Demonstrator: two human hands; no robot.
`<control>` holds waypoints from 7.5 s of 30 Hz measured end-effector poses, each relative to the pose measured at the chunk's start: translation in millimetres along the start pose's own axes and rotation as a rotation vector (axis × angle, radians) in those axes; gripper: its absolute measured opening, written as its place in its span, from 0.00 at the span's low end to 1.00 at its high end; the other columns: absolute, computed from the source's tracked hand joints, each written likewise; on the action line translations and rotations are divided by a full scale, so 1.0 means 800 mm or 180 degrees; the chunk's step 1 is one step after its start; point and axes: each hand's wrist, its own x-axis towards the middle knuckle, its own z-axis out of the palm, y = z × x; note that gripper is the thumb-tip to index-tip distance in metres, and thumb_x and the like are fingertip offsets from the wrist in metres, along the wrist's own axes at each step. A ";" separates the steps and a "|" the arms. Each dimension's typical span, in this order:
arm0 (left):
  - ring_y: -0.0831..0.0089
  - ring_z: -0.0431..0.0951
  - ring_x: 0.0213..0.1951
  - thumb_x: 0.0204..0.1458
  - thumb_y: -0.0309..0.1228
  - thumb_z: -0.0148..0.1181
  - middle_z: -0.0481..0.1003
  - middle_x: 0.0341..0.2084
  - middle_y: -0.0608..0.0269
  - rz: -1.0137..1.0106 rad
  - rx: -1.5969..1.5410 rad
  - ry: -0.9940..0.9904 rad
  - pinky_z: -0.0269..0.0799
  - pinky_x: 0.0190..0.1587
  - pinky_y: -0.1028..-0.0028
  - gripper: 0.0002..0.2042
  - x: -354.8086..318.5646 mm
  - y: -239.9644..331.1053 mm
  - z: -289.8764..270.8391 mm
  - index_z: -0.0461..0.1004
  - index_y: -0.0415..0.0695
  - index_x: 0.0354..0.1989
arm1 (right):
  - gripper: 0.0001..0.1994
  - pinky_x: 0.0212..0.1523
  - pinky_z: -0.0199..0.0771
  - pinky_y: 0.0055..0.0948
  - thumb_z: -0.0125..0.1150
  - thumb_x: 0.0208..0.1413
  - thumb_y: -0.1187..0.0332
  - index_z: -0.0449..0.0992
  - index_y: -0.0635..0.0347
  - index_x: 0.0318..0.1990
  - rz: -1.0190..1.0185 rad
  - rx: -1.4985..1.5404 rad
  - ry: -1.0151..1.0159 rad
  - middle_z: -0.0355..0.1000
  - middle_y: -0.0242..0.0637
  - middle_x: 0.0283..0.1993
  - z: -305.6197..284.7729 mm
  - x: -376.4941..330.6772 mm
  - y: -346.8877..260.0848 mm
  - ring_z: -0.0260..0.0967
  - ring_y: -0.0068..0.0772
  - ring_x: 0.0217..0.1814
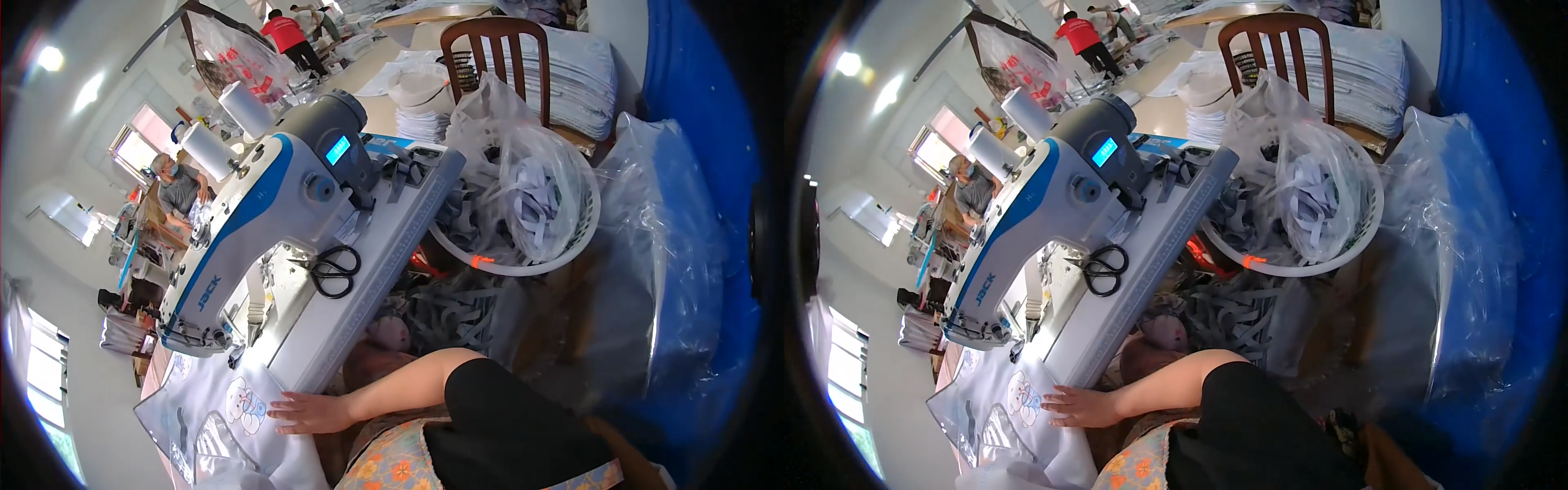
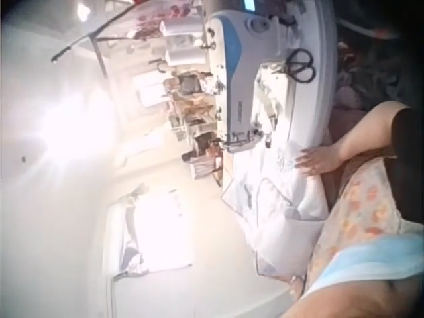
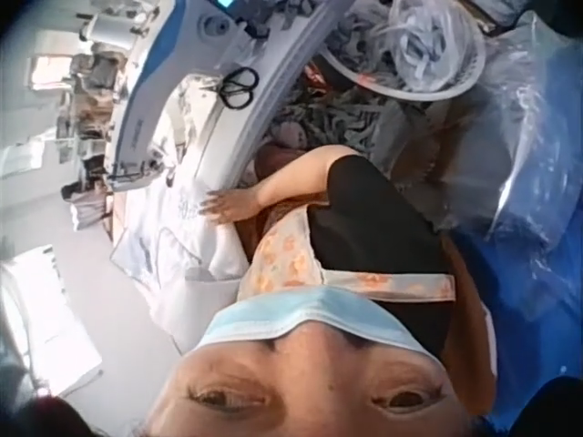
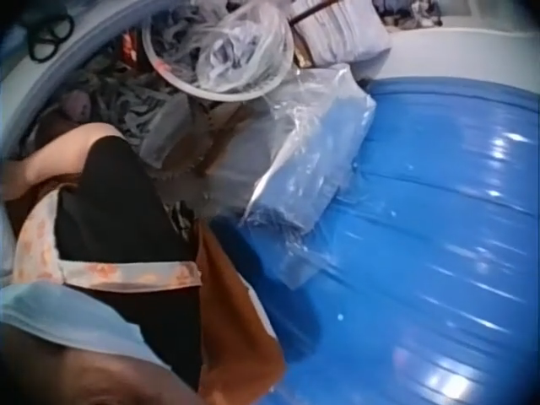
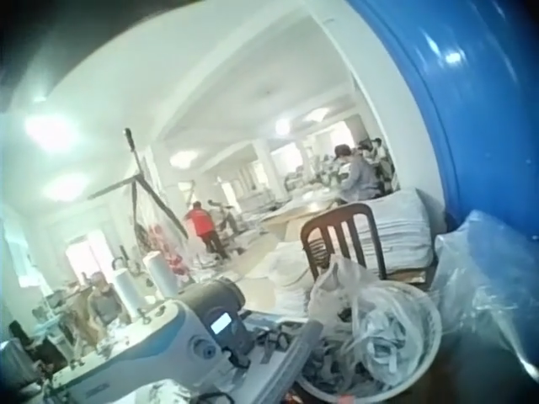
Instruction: Sewing together fabric and plastic components to assemble a product using an industrial sewing machine.
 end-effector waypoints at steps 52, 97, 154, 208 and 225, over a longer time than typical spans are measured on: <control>0.46 0.69 0.61 0.62 0.38 0.49 0.64 0.62 0.36 -0.0222 -0.0133 -0.1218 0.66 0.63 0.58 0.23 0.077 0.026 0.104 0.69 0.35 0.60 | 0.13 0.69 0.59 0.49 0.50 0.60 0.67 0.75 0.62 0.48 0.0125 -0.0366 -0.0282 0.70 0.48 0.60 -0.011 0.011 0.012 0.64 0.50 0.65; 0.58 0.65 0.67 0.61 0.46 0.58 0.68 0.63 0.47 -0.0626 0.1193 -0.0307 0.59 0.67 0.64 0.30 0.242 -0.301 -0.347 0.66 0.39 0.65 | 0.24 0.53 0.76 0.47 0.62 0.39 0.80 0.79 0.55 0.50 0.1507 0.0764 -0.0659 0.79 0.39 0.42 -0.064 0.085 -0.032 0.78 0.45 0.45; 0.56 0.79 0.48 0.64 0.32 0.47 0.77 0.47 0.51 -0.3047 -0.3343 0.1607 0.78 0.51 0.55 0.13 0.014 -0.477 -0.230 0.71 0.36 0.49 | 0.18 0.46 0.76 0.44 0.62 0.38 0.78 0.78 0.59 0.43 0.0069 0.0595 0.0035 0.75 0.42 0.40 0.039 0.186 0.019 0.74 0.49 0.43; 0.58 0.72 0.60 0.64 0.37 0.53 0.74 0.54 0.44 0.0458 0.0642 0.1874 0.65 0.64 0.63 0.22 0.206 -0.137 -0.079 0.69 0.33 0.59 | 0.18 0.63 0.71 0.36 0.59 0.53 0.74 0.76 0.57 0.54 0.0352 -0.0236 -0.1653 0.73 0.42 0.60 -0.078 0.105 0.163 0.69 0.44 0.64; 0.60 0.77 0.50 0.51 0.30 0.55 0.74 0.53 0.48 0.0969 0.1072 -0.0870 0.72 0.51 0.61 0.20 0.102 0.047 0.227 0.74 0.34 0.52 | 0.17 0.60 0.73 0.34 0.52 0.56 0.74 0.77 0.60 0.53 0.0420 -0.0207 -0.1947 0.73 0.41 0.60 -0.090 0.112 0.174 0.72 0.42 0.59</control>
